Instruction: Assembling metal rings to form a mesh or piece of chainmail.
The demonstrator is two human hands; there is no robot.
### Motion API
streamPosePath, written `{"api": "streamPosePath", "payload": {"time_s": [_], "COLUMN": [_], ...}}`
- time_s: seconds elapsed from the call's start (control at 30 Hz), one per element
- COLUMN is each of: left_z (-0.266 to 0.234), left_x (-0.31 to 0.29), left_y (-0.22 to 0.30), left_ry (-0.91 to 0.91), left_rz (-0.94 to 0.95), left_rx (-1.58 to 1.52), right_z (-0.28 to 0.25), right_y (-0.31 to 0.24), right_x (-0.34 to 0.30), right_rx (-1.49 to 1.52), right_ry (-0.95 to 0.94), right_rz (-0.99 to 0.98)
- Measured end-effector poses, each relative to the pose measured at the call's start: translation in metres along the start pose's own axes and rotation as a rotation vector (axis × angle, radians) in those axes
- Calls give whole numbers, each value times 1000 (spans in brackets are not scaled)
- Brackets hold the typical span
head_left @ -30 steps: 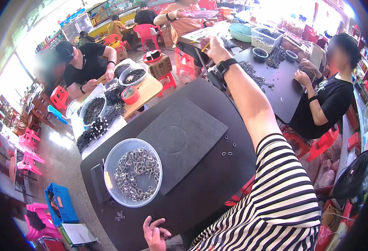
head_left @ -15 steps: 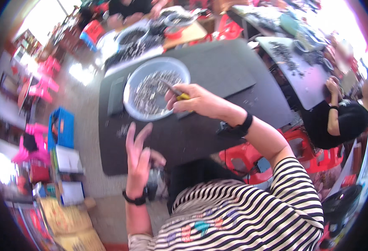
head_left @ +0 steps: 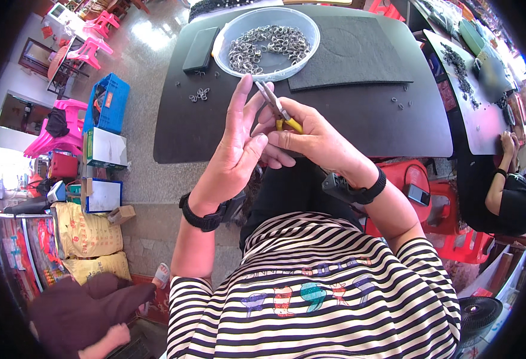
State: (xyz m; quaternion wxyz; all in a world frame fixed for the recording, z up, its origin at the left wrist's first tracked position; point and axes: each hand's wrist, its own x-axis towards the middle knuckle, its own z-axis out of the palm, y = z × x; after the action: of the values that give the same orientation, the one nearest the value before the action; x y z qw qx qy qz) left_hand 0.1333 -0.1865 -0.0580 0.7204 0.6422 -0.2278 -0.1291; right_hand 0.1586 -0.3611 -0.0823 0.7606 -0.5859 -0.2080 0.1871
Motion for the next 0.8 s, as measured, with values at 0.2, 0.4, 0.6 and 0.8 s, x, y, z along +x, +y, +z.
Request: {"api": "streamPosePath", "payload": {"time_s": [0.2,0.4,0.6,0.8], "left_z": [1,-10,-12,-7], "left_x": [-9,-25,-37,-33], "left_y": [-1,-14,-23,-24], "left_ry": [-14,214,360,398], "left_rz": [-18,30,-37,41], "left_rx": [25,57,298,336], "right_z": [2,12,19,21], "right_y": [5,3,7,11], "right_x": [-1,-1,-2,-1], "right_rx": [4,39,-25,-94], "right_ry": [-28,140,191,208], "right_rz": [-46,-141,-134,-166]}}
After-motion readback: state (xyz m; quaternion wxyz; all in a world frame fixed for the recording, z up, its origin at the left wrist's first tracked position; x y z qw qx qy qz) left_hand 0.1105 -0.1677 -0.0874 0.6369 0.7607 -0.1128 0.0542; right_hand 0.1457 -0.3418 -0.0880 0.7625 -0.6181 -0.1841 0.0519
